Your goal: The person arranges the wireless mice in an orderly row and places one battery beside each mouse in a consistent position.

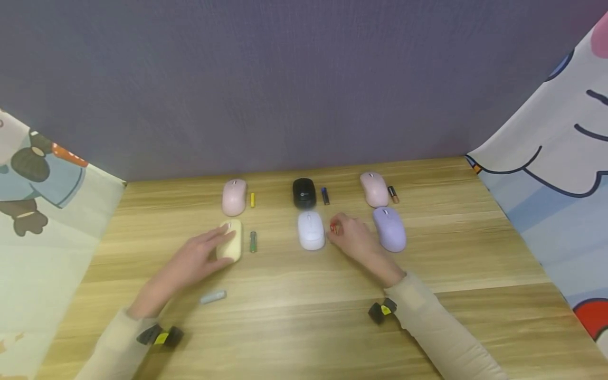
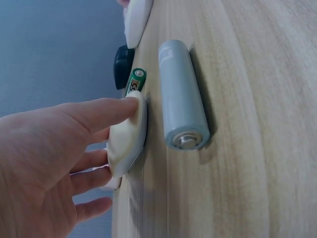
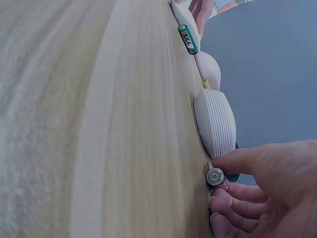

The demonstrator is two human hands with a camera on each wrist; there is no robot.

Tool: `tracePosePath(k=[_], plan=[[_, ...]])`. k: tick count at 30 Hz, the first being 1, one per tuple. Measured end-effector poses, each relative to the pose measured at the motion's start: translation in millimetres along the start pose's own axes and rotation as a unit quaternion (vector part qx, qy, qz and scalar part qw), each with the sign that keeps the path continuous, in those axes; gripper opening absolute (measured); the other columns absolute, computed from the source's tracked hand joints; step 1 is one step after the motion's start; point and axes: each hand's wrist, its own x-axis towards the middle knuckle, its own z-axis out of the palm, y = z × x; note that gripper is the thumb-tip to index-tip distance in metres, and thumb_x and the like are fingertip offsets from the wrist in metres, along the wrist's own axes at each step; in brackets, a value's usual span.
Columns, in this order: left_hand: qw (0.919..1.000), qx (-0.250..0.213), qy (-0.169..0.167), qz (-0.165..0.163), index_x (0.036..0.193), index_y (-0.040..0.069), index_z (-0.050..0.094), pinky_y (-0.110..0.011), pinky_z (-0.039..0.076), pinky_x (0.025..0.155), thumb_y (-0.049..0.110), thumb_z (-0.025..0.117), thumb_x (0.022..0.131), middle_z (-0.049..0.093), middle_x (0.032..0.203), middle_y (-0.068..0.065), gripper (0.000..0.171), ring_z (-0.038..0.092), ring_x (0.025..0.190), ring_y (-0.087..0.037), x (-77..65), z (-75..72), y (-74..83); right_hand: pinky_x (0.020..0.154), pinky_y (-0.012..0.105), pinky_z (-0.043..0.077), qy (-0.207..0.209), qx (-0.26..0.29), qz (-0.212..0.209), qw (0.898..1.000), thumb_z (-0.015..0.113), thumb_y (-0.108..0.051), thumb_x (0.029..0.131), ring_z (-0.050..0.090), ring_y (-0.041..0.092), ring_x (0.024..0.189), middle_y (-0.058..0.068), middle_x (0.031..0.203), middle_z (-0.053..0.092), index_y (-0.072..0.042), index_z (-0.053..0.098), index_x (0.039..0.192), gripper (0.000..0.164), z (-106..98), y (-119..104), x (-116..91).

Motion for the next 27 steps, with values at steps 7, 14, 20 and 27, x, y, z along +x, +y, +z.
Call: tracePosePath(k=[7,14,20,27], plan=[[0.9999,-0.001,0.010,0.007,0.145,0.003,0.057,-0.064,0.044,0.111,0.034,0.081,0.090,0.047,0.154,-0.025,0.067,0.053,0.135,-0.046,-0.8,0.1,0.2,0.054,0.027,0.044,-0.001,0.000,0.005,1.000,0.073,-0.026,0.096,0.055,0.013,0.063,0.002,0.078,0.064,-0.001,0.066,0.122,0.037,0.4,0.3,-0.6],[0.9999,-0.001,0.010,0.006,0.146,0.003,0.057,-0.064,0.044,0.111,0.033,0.080,0.091,0.047,0.154,-0.024,0.067,0.053,0.135,-0.046,-1.1,0.7,-0.3,0.053,0.027,0.044,-0.005,0.004,0.005,1.000,0.072,-0.028,0.097,0.054,0.013,0.062,0.002,0.078,0.064,0.000,0.065,0.125,0.040,0.4,1.7,0.2],[0.9997,-0.003,0.019,0.014,0.145,0.002,0.057,-0.063,0.044,0.111,0.031,0.081,0.090,0.048,0.153,-0.026,0.067,0.054,0.134,-0.047,-1.4,1.1,-0.5,0.054,0.026,0.044,0.000,0.014,0.001,1.000,0.071,-0.028,0.098,0.055,0.012,0.062,0.003,0.079,0.066,0.001,0.064,0.126,0.041,-1.5,0.7,-1.1],[0.9997,-0.002,0.019,0.016,0.144,0.002,0.058,-0.061,0.045,0.111,0.032,0.082,0.089,0.048,0.152,-0.026,0.067,0.054,0.134,-0.047,-1.2,1.3,-0.8,0.057,0.028,0.050,0.058,0.049,-0.014,0.997,0.067,-0.022,0.101,0.059,0.016,0.064,0.008,0.081,0.070,0.002,0.067,0.121,0.032,-3.3,1.4,-2.8]])
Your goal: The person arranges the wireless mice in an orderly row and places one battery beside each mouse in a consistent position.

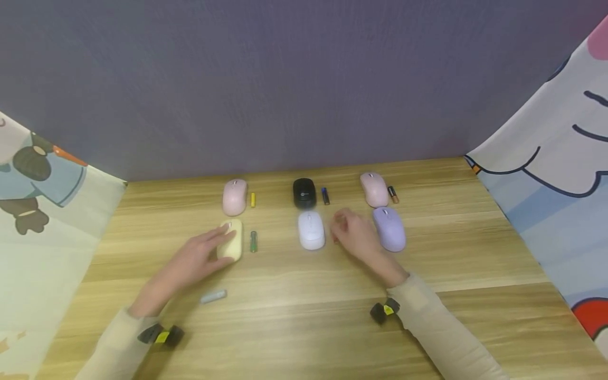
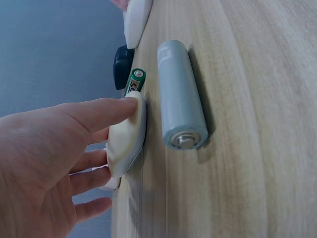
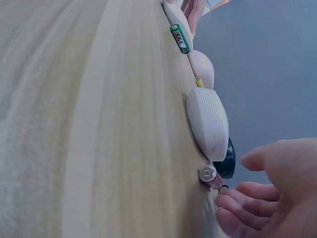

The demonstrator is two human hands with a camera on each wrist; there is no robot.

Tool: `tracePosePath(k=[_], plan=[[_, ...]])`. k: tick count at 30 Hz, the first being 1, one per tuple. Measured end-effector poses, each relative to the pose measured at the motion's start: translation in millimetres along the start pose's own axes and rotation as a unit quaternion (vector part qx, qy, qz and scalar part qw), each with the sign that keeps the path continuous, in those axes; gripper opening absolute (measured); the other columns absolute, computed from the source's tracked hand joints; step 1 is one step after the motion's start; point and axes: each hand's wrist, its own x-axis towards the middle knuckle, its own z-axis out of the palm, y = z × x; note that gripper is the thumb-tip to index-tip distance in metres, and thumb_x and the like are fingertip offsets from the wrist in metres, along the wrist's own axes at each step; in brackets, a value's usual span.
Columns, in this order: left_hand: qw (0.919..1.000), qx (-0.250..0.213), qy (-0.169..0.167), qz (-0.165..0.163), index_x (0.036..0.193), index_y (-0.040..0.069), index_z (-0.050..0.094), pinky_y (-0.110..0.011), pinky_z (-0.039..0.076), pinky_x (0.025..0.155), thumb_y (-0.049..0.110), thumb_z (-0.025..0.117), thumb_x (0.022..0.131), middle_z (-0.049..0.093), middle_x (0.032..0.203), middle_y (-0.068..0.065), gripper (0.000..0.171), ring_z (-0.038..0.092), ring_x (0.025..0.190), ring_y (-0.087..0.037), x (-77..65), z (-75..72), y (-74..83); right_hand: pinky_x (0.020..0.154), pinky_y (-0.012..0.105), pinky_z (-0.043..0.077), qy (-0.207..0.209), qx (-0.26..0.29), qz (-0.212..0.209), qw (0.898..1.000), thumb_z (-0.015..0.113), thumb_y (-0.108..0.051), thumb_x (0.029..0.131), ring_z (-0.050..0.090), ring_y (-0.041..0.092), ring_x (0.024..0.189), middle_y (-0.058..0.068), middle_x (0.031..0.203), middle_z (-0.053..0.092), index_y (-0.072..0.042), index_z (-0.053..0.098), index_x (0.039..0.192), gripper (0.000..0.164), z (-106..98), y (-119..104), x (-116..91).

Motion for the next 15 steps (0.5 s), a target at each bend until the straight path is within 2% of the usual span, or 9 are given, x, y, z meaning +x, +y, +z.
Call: tracePosePath(k=[4,6,11,15], plan=[[1.0000,-0.003,-0.002,0.000,0.144,0.002,0.058,-0.060,0.045,0.111,0.032,0.081,0.090,0.048,0.153,-0.026,0.066,0.054,0.134,-0.047,1.0,0.9,-1.2,0.061,0.031,0.054,0.060,-0.001,-0.048,0.997,0.069,-0.016,0.098,0.063,0.018,0.068,0.010,0.083,0.071,0.002,0.071,0.114,0.024,-1,-3,3],[1.0000,-0.006,-0.003,0.000,0.144,0.002,0.058,-0.059,0.046,0.112,0.032,0.081,0.090,0.048,0.153,-0.026,0.066,0.054,0.134,-0.047,1.5,1.3,-1.7,0.063,0.031,0.055,0.074,-0.002,-0.072,0.995,0.070,-0.015,0.098,0.063,0.018,0.070,0.009,0.084,0.071,0.001,0.072,0.112,0.022,-1,-7,3],[1.0000,-0.006,-0.005,-0.001,0.145,0.002,0.057,-0.059,0.046,0.112,0.033,0.080,0.091,0.047,0.153,-0.026,0.067,0.054,0.134,-0.047,2.1,2.4,-2.8,0.064,0.028,0.055,0.066,0.013,-0.144,0.987,0.072,-0.014,0.096,0.063,0.017,0.075,0.007,0.089,0.069,0.000,0.072,0.113,0.022,5,-23,2],[0.9999,-0.005,-0.008,-0.004,0.146,0.003,0.056,-0.060,0.044,0.112,0.034,0.080,0.091,0.047,0.154,-0.025,0.067,0.053,0.135,-0.047,1.9,3.3,-3.6,0.065,0.030,0.057,0.049,0.035,-0.209,0.976,0.075,-0.011,0.095,0.063,0.019,0.080,0.007,0.093,0.068,-0.001,0.071,0.112,0.021,16,-37,-1]])
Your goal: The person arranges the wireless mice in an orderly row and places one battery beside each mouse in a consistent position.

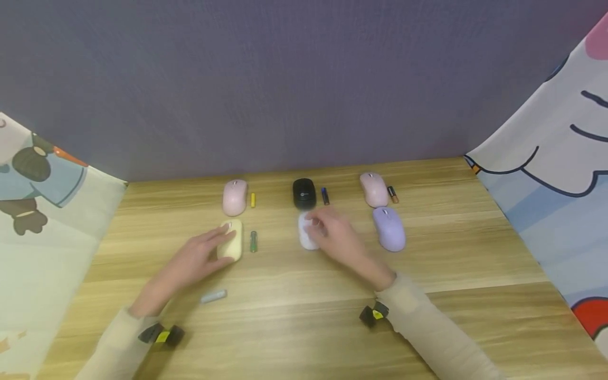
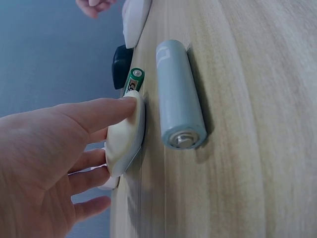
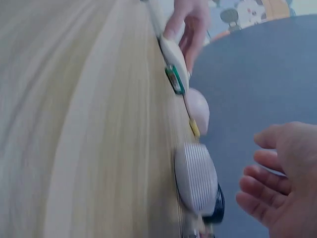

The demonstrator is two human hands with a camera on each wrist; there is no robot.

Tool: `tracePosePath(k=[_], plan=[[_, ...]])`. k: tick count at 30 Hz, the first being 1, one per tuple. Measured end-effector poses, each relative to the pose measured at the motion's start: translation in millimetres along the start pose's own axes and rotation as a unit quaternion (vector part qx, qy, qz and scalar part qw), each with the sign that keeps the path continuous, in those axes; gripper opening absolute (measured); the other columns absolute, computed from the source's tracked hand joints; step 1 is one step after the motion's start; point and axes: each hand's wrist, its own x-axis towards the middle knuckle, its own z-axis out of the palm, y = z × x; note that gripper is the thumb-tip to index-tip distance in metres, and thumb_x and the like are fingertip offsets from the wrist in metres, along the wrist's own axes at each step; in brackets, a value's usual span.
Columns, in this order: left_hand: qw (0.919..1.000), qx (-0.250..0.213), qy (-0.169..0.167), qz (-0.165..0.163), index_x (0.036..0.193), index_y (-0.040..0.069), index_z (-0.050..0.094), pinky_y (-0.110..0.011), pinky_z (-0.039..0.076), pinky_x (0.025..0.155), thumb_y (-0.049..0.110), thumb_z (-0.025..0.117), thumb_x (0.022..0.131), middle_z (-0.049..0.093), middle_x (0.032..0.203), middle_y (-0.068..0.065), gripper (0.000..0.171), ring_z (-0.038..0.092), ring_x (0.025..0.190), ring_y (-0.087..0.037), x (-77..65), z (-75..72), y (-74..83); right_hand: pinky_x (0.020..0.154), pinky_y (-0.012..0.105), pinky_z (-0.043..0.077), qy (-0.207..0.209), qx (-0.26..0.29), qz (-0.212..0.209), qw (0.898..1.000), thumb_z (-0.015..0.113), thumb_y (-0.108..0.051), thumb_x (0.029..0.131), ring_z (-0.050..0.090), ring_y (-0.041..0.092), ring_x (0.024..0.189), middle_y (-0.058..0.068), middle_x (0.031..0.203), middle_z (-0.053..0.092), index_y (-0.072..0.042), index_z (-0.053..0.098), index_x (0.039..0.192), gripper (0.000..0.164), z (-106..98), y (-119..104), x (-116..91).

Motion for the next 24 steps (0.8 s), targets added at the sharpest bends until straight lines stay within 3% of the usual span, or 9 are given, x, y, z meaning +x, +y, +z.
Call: tracePosePath(k=[5,11,19,24], plan=[[0.9999,-0.002,0.009,0.005,0.145,0.003,0.057,-0.062,0.045,0.111,0.033,0.080,0.090,0.048,0.153,-0.026,0.066,0.054,0.134,-0.047,-1.2,1.0,-1.3,0.077,0.032,0.061,-0.040,0.028,-0.048,0.998,0.075,-0.010,0.095,0.066,0.019,0.089,0.008,0.102,0.070,-0.003,0.070,0.114,0.022,16,-17,2],[0.9998,-0.001,0.017,0.009,0.144,0.003,0.058,-0.065,0.044,0.110,0.034,0.081,0.090,0.049,0.152,-0.025,0.066,0.055,0.133,-0.047,-1.7,1.4,-2.8,0.085,0.030,0.061,-0.106,0.040,-0.056,0.992,0.074,-0.012,0.095,0.067,0.019,0.098,0.010,0.112,0.071,-0.005,0.068,0.120,0.027,31,-43,4],[0.9994,-0.002,0.030,0.016,0.143,0.003,0.060,-0.065,0.045,0.110,0.033,0.082,0.089,0.051,0.150,-0.025,0.065,0.057,0.131,-0.047,-1.8,1.0,-3.3,0.097,0.027,0.057,-0.169,0.015,-0.098,0.981,0.072,-0.019,0.097,0.066,0.014,0.107,0.003,0.117,0.070,-0.008,0.068,0.126,0.030,56,-70,10],[0.9996,-0.003,0.025,0.014,0.144,0.004,0.059,-0.066,0.044,0.110,0.033,0.081,0.090,0.050,0.151,-0.024,0.065,0.056,0.132,-0.047,-1.4,0.7,-2.4,0.104,0.025,0.053,-0.220,-0.012,-0.132,0.966,0.069,-0.026,0.100,0.064,0.014,0.116,0.000,0.125,0.068,-0.011,0.066,0.130,0.034,75,-88,11]])
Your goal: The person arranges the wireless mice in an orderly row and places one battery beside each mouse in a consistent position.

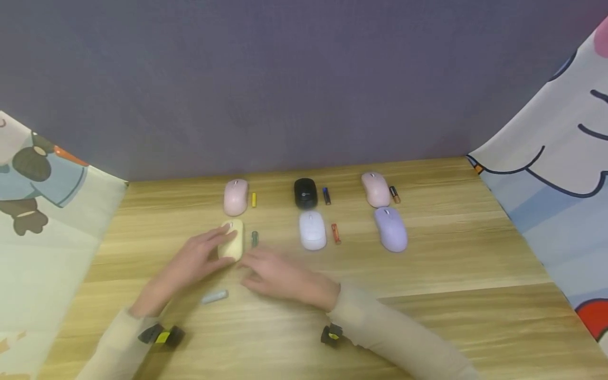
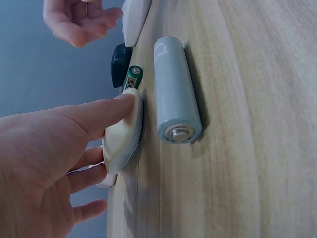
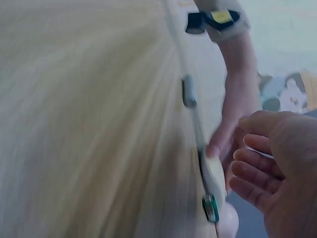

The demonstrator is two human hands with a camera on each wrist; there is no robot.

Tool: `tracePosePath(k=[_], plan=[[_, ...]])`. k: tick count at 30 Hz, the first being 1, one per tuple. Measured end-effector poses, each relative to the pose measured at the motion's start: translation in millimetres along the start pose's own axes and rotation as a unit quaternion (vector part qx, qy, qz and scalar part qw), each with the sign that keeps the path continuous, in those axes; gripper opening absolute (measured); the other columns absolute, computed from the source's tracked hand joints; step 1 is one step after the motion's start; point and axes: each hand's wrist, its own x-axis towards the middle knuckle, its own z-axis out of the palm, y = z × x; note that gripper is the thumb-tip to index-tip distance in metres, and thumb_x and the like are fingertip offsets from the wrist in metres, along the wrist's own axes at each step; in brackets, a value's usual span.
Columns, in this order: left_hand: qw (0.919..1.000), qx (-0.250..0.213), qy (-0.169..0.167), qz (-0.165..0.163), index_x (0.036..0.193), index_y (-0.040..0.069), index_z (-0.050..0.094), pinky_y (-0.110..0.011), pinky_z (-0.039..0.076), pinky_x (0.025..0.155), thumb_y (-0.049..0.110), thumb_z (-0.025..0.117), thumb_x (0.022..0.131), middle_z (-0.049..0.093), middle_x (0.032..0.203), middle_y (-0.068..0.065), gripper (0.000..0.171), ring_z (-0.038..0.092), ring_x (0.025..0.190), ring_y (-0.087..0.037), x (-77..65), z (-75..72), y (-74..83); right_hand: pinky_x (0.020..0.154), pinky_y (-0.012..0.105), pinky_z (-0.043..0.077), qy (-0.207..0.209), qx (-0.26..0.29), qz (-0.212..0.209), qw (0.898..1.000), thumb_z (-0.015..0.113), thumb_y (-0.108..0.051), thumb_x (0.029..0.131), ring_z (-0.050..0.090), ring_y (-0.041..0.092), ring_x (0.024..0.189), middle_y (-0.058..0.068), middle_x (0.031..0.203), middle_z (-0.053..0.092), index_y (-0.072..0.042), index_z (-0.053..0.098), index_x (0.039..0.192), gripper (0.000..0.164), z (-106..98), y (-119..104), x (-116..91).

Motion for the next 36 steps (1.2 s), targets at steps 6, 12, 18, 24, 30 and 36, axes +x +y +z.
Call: tracePosePath(k=[6,12,18,24,30,36], plan=[[0.9997,0.000,-0.016,-0.016,0.145,0.005,0.057,-0.067,0.042,0.111,0.032,0.081,0.089,0.048,0.154,-0.023,0.067,0.053,0.135,-0.047,0.2,0.1,-0.1,0.111,0.020,0.045,-0.043,-0.034,-0.054,0.997,0.069,-0.029,0.100,0.061,0.012,0.120,0.000,0.129,0.066,-0.012,0.067,0.130,0.035,16,-18,14],[0.9997,-0.005,-0.018,-0.016,0.145,0.005,0.057,-0.067,0.042,0.112,0.033,0.081,0.090,0.048,0.154,-0.023,0.066,0.053,0.136,-0.047,-0.5,0.4,-0.1,0.112,0.017,0.042,-0.069,-0.076,-0.091,0.991,0.068,-0.032,0.101,0.060,0.009,0.121,-0.002,0.127,0.066,-0.011,0.066,0.131,0.036,27,-28,24],[0.9996,-0.008,-0.019,-0.019,0.145,0.005,0.057,-0.068,0.041,0.111,0.033,0.080,0.090,0.048,0.154,-0.023,0.066,0.052,0.136,-0.047,-1.0,0.0,-0.1,0.115,0.017,0.039,-0.077,-0.096,-0.103,0.987,0.066,-0.033,0.102,0.059,0.009,0.124,-0.003,0.130,0.066,-0.012,0.065,0.133,0.037,37,-31,28],[0.9995,-0.010,-0.019,-0.022,0.146,0.005,0.057,-0.068,0.041,0.112,0.034,0.080,0.090,0.047,0.155,-0.023,0.066,0.052,0.136,-0.047,-0.5,0.3,-0.5,0.114,0.017,0.040,-0.077,-0.115,-0.105,0.985,0.065,-0.033,0.102,0.060,0.009,0.122,-0.004,0.128,0.067,-0.013,0.066,0.131,0.035,41,-32,32],[0.9997,-0.015,-0.014,-0.016,0.145,0.004,0.057,-0.065,0.042,0.112,0.033,0.081,0.090,0.047,0.154,-0.024,0.067,0.052,0.136,-0.047,-0.2,2.0,-2.8,0.112,0.015,0.041,-0.081,-0.124,-0.099,0.984,0.065,-0.032,0.103,0.060,0.007,0.119,-0.006,0.125,0.069,-0.014,0.068,0.130,0.032,44,-33,36],[0.9994,-0.026,-0.017,-0.016,0.146,0.004,0.056,-0.061,0.044,0.113,0.034,0.081,0.090,0.045,0.156,-0.024,0.068,0.050,0.137,-0.047,0.3,3.1,-4.2,0.110,0.014,0.043,-0.090,-0.130,-0.092,0.983,0.066,-0.030,0.102,0.061,0.005,0.116,-0.007,0.122,0.070,-0.017,0.069,0.130,0.031,47,-34,39]])
